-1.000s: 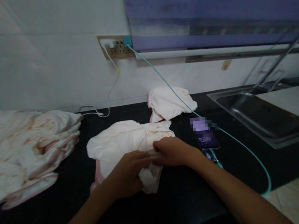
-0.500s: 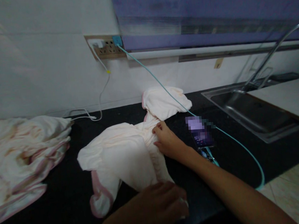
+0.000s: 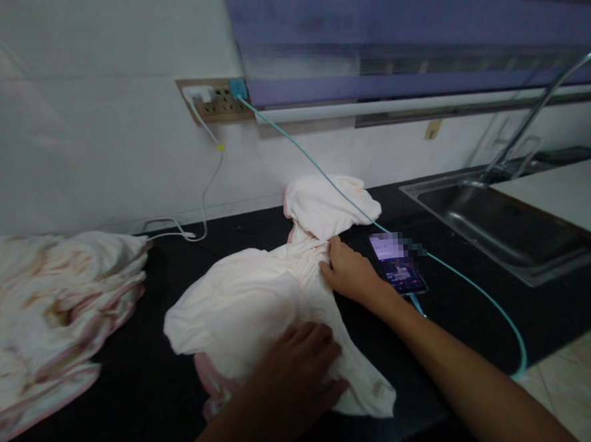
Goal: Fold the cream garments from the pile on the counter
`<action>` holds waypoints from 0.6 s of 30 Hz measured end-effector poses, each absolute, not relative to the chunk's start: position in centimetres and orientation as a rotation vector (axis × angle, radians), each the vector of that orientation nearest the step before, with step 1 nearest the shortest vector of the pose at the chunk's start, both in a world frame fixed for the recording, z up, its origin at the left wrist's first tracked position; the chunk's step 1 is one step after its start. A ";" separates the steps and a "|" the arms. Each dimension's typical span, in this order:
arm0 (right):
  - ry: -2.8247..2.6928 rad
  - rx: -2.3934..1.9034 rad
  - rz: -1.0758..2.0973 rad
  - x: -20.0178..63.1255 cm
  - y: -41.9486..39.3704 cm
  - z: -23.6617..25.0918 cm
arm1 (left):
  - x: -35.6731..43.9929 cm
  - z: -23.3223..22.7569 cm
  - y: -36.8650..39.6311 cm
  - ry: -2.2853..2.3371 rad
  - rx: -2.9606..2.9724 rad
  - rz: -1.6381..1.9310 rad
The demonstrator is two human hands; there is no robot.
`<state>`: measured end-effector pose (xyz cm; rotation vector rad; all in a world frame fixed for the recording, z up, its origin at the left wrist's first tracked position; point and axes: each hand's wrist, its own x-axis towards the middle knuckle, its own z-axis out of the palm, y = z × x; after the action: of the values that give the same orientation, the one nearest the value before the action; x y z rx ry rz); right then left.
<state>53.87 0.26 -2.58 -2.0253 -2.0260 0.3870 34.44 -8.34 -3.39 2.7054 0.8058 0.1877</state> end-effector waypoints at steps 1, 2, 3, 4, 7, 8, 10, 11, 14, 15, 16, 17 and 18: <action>-2.046 -2.043 0.416 53.9 0.3 -2.5 | 34.6 -3.6 -8.2 0.877 2.711 0.182; -2.065 -2.047 0.442 53.9 0.3 -2.5 | 34.7 -3.8 -8.1 0.936 2.714 0.185; -2.081 -2.038 0.464 53.8 0.2 -2.6 | 34.8 -4.0 -8.1 0.984 2.719 0.196; -2.093 -2.019 0.476 53.7 0.2 -2.8 | 34.7 -4.1 -8.0 1.015 2.729 0.214; -2.105 -1.967 0.421 53.3 0.1 -3.4 | 34.0 -4.3 -7.2 1.052 2.802 0.307; -2.113 -1.953 0.385 53.2 0.1 -3.6 | 33.5 -4.3 -6.6 1.068 2.825 0.341; -2.131 -1.932 0.327 53.1 0.2 -3.9 | 32.3 -4.3 -5.0 1.163 2.843 0.394; -2.139 -1.922 0.316 53.1 0.2 -4.0 | 31.6 -4.3 -4.0 1.256 2.836 0.411; -2.136 -1.890 0.329 53.1 0.2 -4.0 | 29.3 -4.2 -1.3 1.613 2.759 0.393; -2.129 -1.878 0.347 53.0 0.2 -3.9 | 28.5 -4.1 -0.7 1.708 2.722 0.358; -2.124 -1.864 0.368 53.0 0.2 -3.8 | 27.8 -3.9 -0.1 1.781 2.684 0.323; -2.124 -1.852 0.388 52.9 0.2 -3.7 | 27.1 -3.7 0.3 1.821 2.647 0.315; -2.129 -1.843 0.401 52.9 0.2 -3.6 | 26.4 -3.5 0.5 1.828 2.617 0.334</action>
<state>52.89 0.15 -3.63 -1.8433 -2.1293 0.4006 26.36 0.52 -3.50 2.6172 1.8280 0.3337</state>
